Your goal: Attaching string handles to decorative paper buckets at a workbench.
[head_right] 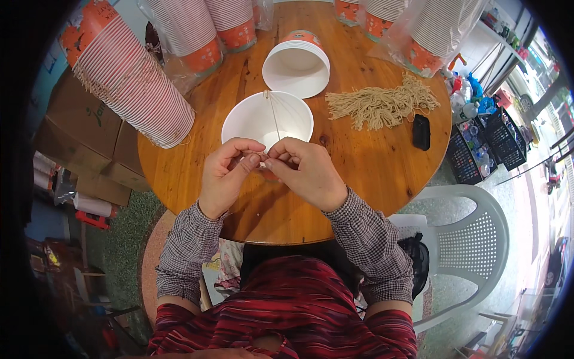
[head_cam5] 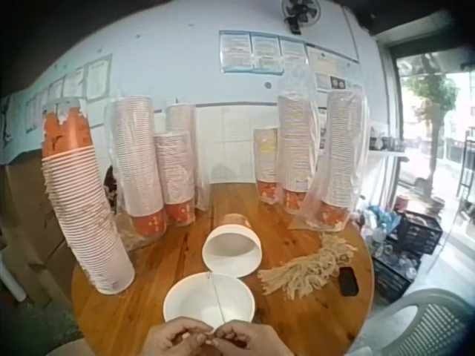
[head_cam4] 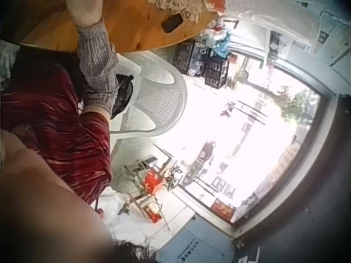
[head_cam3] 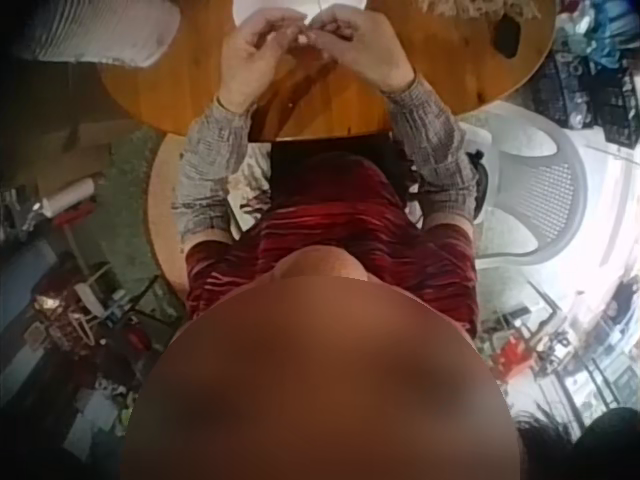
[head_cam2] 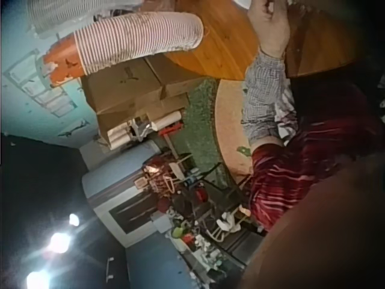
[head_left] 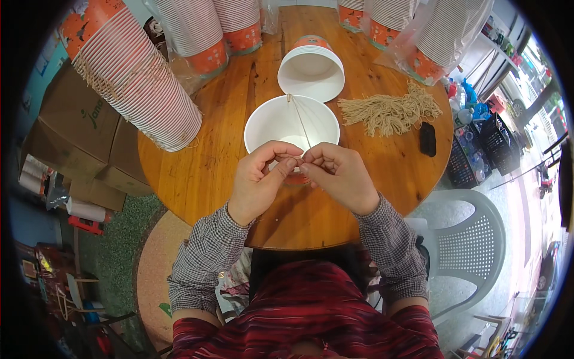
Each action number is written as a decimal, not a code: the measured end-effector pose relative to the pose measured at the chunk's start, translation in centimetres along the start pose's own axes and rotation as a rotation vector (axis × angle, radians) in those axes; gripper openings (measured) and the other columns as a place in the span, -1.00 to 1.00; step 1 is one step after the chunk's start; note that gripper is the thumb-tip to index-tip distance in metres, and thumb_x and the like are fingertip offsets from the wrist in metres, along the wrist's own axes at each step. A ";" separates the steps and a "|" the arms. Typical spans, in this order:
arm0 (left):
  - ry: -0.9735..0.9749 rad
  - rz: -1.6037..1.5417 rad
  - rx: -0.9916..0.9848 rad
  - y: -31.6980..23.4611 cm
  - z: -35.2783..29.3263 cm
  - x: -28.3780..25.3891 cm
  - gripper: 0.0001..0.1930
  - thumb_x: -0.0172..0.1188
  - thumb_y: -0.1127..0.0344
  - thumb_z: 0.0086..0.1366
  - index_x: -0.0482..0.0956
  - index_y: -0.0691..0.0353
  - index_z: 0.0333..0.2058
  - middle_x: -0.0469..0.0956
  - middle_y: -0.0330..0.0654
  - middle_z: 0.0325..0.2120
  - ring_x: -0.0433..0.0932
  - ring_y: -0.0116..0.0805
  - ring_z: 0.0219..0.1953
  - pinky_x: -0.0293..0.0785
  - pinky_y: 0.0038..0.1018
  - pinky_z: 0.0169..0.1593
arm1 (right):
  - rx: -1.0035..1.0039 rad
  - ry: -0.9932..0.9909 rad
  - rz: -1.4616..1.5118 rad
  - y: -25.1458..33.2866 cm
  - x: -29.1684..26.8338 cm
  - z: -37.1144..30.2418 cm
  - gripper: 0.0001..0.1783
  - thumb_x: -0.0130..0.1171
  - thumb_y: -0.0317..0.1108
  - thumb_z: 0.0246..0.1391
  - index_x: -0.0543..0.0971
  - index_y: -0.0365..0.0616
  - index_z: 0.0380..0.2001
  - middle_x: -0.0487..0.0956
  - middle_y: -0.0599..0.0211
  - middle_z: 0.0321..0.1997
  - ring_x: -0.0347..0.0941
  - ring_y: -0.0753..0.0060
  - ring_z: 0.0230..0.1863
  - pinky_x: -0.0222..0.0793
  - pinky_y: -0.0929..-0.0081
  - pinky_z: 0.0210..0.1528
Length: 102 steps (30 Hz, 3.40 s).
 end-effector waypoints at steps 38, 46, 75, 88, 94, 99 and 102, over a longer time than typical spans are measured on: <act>0.061 -0.095 -0.103 -0.3 -0.1 -0.7 -0.90 0.08 0.46 0.33 0.50 0.39 -0.28 0.41 -0.25 -0.21 0.46 -0.52 -0.22 0.51 -0.57 -0.11 | -0.309 -0.070 -0.143 2.2 0.8 -1.3 -0.80 0.14 -0.48 0.09 0.46 -0.22 -0.19 0.61 0.17 -0.37 0.58 0.38 -0.35 0.48 0.50 -0.28; 0.046 0.128 0.010 -0.5 0.1 -0.9 -0.90 0.14 0.44 0.29 0.53 0.38 -0.33 0.46 -0.25 -0.28 0.45 -0.55 -0.27 0.44 -0.64 -0.22 | -0.415 -0.117 -0.416 3.4 0.8 -1.7 -0.85 0.16 -0.45 0.09 0.49 -0.20 -0.25 0.58 0.19 -0.38 0.54 0.29 -0.44 0.44 0.47 -0.39; 0.039 0.118 -0.151 0.7 -1.3 -0.9 -0.94 0.09 0.52 0.26 0.49 0.33 -0.29 0.43 -0.43 -0.47 0.31 -0.76 -0.55 0.19 -0.80 -0.48 | -0.402 -0.096 -0.426 3.5 0.7 -1.9 -0.91 0.13 -0.50 0.04 0.50 -0.20 -0.33 0.52 0.24 -0.42 0.50 0.29 -0.49 0.44 0.48 -0.43; -0.097 0.355 -0.077 0.8 -1.9 -0.7 -0.92 0.19 0.53 0.20 0.61 0.36 -0.33 0.50 -0.34 -0.65 0.37 -0.74 -0.57 0.30 -0.72 -0.46 | -0.564 -0.127 -0.733 4.3 0.8 -2.3 -0.89 0.16 -0.48 -0.05 0.47 -0.18 -0.39 0.46 0.26 -0.36 0.46 0.17 -0.32 0.43 0.30 -0.34; -0.114 0.418 0.001 0.6 -2.3 -0.6 -0.92 0.19 0.53 0.19 0.61 0.37 -0.34 0.58 -0.21 -0.61 0.46 -0.65 -0.55 0.37 -0.67 -0.45 | -0.605 -0.177 -0.784 4.4 0.7 -2.4 -0.87 0.16 -0.48 -0.08 0.45 -0.19 -0.41 0.45 0.26 -0.37 0.45 0.18 -0.34 0.42 0.30 -0.36; -0.088 0.473 0.082 -0.4 -2.4 0.1 -0.93 0.19 0.51 0.18 0.61 0.35 -0.36 0.62 -0.11 -0.54 0.61 -0.47 -0.50 0.47 -0.59 -0.41 | -0.612 -0.199 -0.877 4.2 1.0 -2.0 -0.87 0.17 -0.48 -0.10 0.44 -0.19 -0.43 0.43 0.24 -0.38 0.43 0.18 -0.34 0.42 0.32 -0.36; -0.029 0.617 0.129 -0.3 -2.5 0.4 -0.92 0.19 0.51 0.16 0.61 0.35 -0.35 0.63 -0.07 -0.50 0.65 -0.32 -0.45 0.50 -0.56 -0.38 | -0.633 -0.226 -0.914 3.8 1.2 -1.7 -0.87 0.16 -0.48 -0.10 0.43 -0.20 -0.44 0.43 0.23 -0.39 0.43 0.17 -0.33 0.42 0.33 -0.34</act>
Point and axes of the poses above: each hand's wrist, its own z-axis towards the middle knuckle, its own x-axis out of the palm, y = z × x, the point moved 7 cm from there along z, towards the middle knuckle
